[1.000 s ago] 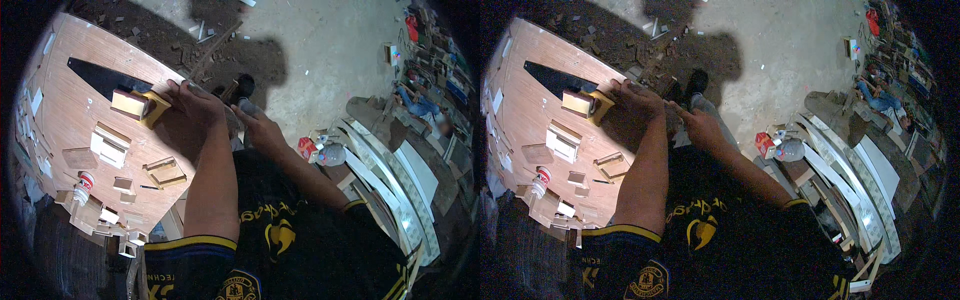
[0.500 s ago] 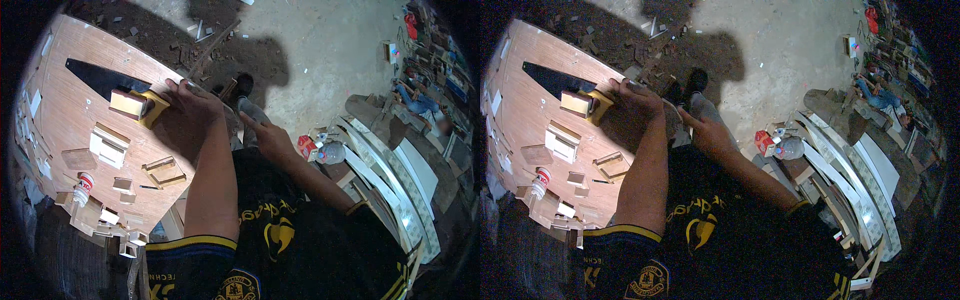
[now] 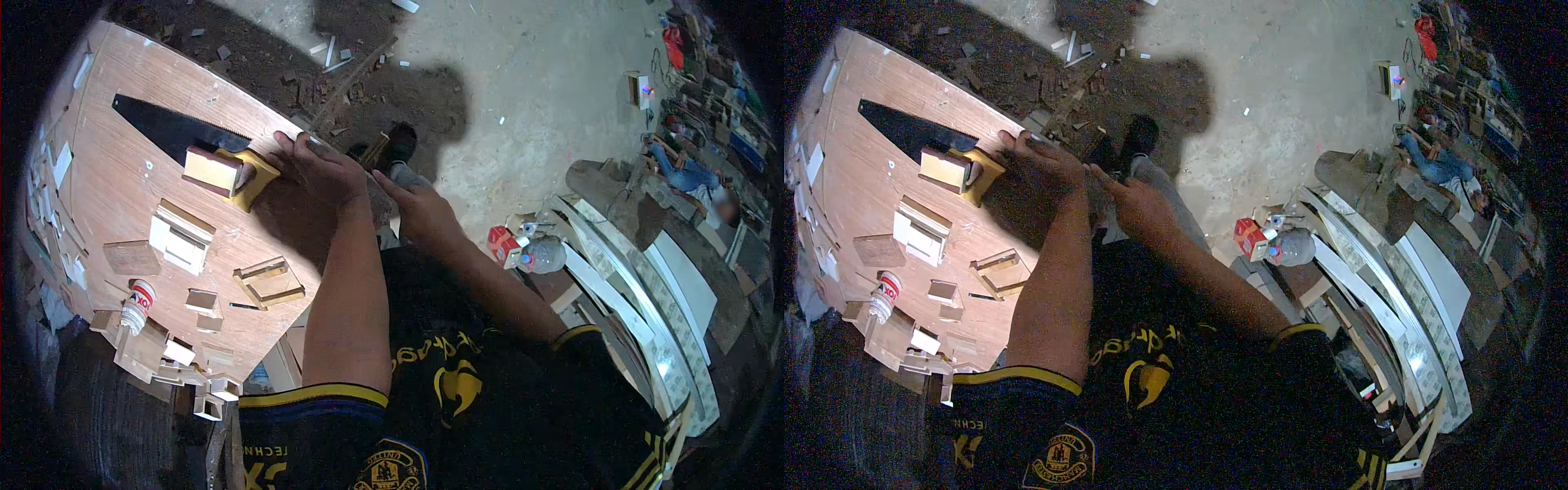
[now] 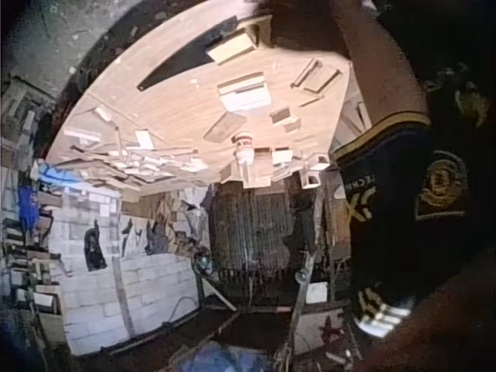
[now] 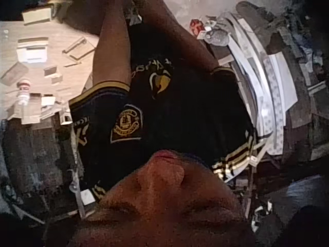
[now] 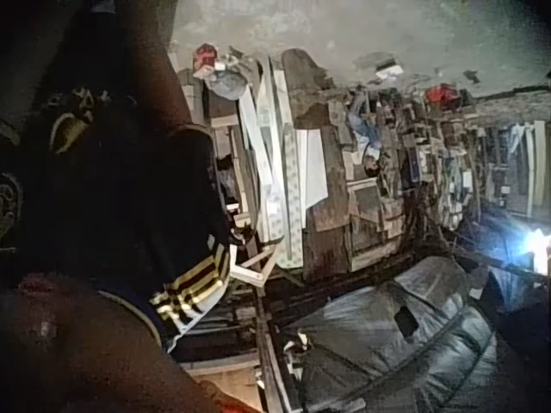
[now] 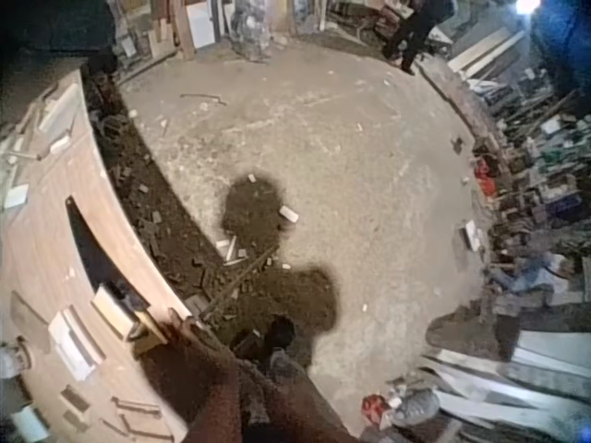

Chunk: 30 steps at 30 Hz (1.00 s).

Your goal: Sawing, sanding, and gluing small wooden pieces for a project.

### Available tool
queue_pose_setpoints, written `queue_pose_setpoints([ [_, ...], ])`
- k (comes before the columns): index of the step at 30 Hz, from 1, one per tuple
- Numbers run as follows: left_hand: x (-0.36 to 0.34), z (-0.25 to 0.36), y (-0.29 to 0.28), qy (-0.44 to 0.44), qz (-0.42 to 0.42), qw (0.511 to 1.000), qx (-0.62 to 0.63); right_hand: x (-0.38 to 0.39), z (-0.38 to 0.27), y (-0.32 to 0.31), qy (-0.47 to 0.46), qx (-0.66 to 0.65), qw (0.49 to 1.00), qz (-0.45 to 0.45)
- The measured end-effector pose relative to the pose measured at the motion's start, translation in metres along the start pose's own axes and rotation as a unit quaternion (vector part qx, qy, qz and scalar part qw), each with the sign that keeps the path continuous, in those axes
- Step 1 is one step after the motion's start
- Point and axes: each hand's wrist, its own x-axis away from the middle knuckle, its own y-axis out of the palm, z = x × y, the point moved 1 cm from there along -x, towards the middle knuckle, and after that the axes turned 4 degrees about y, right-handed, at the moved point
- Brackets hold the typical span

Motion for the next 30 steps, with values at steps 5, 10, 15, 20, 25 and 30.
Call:
queue_pose_setpoints([
  [5,0.0,0.003,-0.007,-0.014,-0.011,1.0,-0.012,0.03,0.004,-0.017,0.058,-0.005,0.995,-0.086],
  [10,-0.002,0.01,-0.003,-0.048,-0.006,0.998,0.03,0.0,0.0,-0.004,-0.011,-0.005,1.0,0.004],
  [15,-0.002,0.002,-0.009,-0.016,-0.016,1.0,-0.019,0.034,0.001,-0.02,0.064,0.005,0.995,-0.076],
  [20,-0.001,-0.001,-0.002,-0.023,0.005,1.0,-0.001,0.002,-0.004,-0.003,0.012,-0.018,1.0,-0.015],
  [25,0.001,-0.001,-0.006,-0.014,-0.007,1.0,-0.016,0.022,-0.001,-0.009,0.014,-0.005,1.0,0.01],
  [30,0.0,0.004,-0.005,0.006,-0.004,1.0,-0.021,0.025,0.008,-0.01,0.017,-0.034,0.999,-0.004],
])
